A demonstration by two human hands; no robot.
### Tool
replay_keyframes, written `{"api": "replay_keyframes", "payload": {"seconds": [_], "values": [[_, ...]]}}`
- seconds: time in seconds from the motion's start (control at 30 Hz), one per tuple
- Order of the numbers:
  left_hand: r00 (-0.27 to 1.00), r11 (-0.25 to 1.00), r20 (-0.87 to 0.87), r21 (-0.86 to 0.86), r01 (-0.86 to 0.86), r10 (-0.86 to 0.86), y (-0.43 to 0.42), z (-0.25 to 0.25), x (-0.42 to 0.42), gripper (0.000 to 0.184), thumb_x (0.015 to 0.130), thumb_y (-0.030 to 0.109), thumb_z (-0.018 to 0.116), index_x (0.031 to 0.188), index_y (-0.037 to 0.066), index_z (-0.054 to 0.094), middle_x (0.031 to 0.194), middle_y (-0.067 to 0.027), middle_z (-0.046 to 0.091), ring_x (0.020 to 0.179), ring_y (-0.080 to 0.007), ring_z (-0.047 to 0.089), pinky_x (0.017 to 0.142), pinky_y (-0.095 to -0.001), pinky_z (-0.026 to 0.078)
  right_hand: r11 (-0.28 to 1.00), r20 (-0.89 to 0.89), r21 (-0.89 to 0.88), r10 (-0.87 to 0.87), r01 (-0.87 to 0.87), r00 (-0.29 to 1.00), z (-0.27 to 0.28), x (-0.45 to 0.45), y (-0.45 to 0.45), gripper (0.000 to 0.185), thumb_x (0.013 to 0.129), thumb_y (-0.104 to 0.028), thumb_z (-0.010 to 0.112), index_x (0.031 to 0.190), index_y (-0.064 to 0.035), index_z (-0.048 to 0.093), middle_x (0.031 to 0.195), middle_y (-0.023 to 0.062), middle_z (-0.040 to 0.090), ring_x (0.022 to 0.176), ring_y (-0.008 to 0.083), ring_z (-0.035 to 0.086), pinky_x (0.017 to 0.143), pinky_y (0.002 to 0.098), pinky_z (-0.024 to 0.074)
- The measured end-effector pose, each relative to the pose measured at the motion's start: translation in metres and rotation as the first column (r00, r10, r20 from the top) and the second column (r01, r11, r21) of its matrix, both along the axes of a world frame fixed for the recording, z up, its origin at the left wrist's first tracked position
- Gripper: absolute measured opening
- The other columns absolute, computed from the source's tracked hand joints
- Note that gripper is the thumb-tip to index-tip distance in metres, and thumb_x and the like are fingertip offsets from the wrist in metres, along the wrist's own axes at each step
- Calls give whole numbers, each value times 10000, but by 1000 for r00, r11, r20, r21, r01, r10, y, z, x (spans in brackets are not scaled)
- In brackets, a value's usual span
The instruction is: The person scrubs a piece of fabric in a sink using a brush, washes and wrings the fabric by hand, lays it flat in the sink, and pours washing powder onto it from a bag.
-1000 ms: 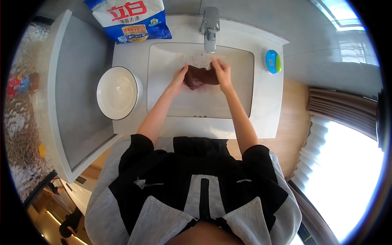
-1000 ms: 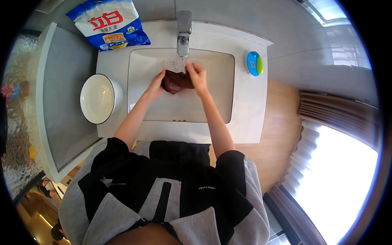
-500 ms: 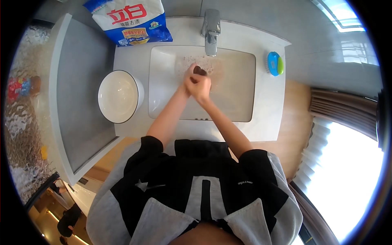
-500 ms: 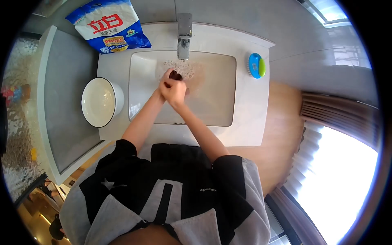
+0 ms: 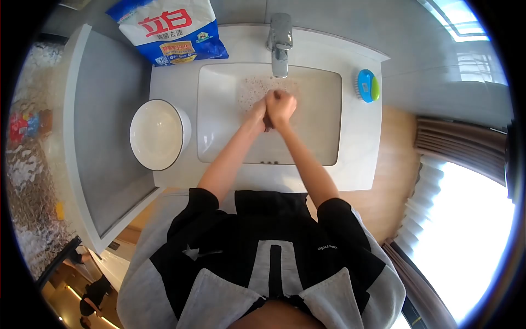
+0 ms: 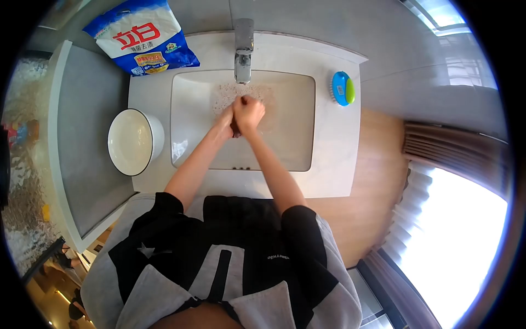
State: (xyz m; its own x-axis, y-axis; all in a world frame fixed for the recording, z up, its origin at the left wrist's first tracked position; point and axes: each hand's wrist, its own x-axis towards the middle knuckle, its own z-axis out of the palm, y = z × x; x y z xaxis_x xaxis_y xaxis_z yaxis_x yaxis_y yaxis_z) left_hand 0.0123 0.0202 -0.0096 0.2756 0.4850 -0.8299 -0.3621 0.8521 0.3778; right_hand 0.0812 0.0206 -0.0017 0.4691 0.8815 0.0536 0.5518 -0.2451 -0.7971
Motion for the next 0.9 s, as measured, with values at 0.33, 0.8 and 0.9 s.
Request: {"api": "replay_keyframes", "payload": {"seconds": [0.33,0.8,0.9], "values": [[995,994,63,75,-84,80,24,2,1,203,794,267,472,758,70,505,671,-45,520,539,-178,502,477,-317,416,995,-285,-33,-95,89,954,22,-17,-17,263,690,-220,566,615,31,585,530,201,522,476,305,518,539,389,421],[793,615,-336,502,608,-509,2,43,-46,328,692,190,603,986,62,533,861,-23,562,796,-123,538,721,-279,451,822,-939,-285,-138,-493,313,20,78,-4,520,784,-419,570,1127,-47,448,1068,94,531,993,199,505,833,323,427],[699,275,-585,651,707,-411,8,52,-48,324,642,48,568,959,14,511,827,-36,550,774,-126,504,733,-267,415,541,-793,-224,383,-811,475,36,72,-28,675,715,-452,642,1215,-64,407,1139,99,497,1068,198,444,919,326,344]]}}
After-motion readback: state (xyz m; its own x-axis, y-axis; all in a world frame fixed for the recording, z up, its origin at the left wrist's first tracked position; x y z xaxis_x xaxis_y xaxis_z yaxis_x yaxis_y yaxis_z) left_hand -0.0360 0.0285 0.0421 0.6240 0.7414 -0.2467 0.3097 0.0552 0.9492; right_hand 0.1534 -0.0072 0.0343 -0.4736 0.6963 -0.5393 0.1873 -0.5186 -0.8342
